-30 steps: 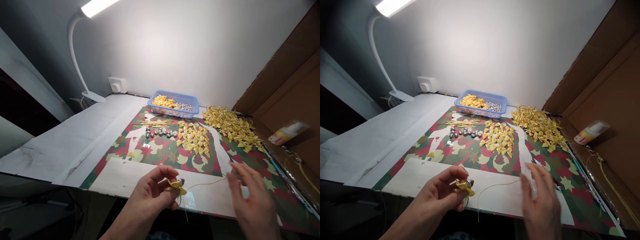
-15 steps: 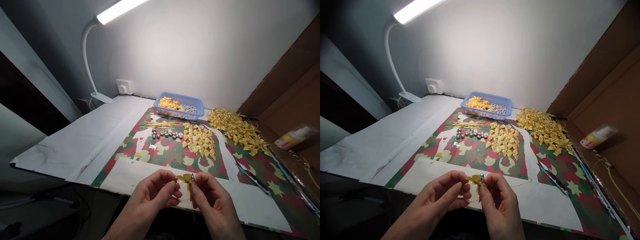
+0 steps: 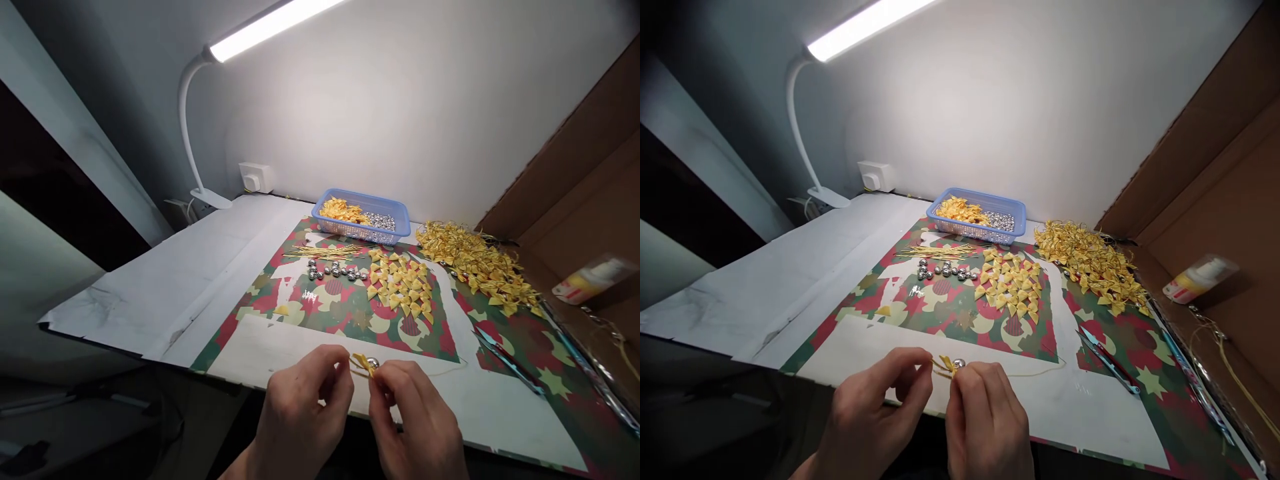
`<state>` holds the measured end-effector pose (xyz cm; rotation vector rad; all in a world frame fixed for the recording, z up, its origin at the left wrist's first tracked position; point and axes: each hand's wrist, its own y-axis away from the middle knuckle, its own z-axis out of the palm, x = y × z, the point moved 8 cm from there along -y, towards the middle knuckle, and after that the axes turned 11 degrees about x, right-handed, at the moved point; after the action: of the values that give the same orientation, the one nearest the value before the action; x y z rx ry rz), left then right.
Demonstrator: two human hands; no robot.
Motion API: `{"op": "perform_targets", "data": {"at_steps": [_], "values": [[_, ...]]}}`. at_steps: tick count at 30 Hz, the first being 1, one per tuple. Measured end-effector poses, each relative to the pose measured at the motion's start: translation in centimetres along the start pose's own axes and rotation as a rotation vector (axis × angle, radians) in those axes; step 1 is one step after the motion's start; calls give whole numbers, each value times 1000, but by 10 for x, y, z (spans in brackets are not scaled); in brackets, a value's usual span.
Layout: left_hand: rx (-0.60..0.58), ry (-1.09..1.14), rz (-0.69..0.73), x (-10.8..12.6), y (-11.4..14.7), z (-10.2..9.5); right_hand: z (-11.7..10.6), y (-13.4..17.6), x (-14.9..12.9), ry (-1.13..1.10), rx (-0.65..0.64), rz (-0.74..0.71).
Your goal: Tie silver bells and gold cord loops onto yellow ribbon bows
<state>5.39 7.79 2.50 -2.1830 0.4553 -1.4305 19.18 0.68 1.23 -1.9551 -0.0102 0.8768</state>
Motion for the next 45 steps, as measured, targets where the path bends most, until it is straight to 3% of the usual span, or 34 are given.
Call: {"op": "perform_targets", "data": {"at_steps": [2,4,10,14,17,22,24,27,31,33,37,40,45], "values": [[14,10,42,4,2,-1,-2,-2,-1,11,26,-12],[-59,65,-43,0,1,1,-6,-5,2,11,36,9],[-290,449,-657,-26,7,18,-11,-9,12,-48,29,150],[-515,688,-888,-22,22,40,-11,-8,12,-77,49,190],[-541,782,-993,-22,26,43,-12,-7,16,-92,60,247],[-599,713,-927,-18,24,41,-7,0,34,-239,4,506],[-603,692,-952,-19,25,41,-6,0,37,-251,-7,528],[-530,581,-908,-24,22,38,-7,-5,26,-157,-13,320],[-227,194,-403,-19,0,15,-4,-5,1,38,8,-60],[-140,107,-229,-11,0,10,0,-2,-3,72,21,-136],[-118,125,-118,3,10,13,-1,-3,-4,140,115,-196],[-149,212,-150,8,11,12,-8,-7,-1,155,175,-145],[-232,434,-510,-18,-5,11,-17,-12,-2,126,187,-104]]}}
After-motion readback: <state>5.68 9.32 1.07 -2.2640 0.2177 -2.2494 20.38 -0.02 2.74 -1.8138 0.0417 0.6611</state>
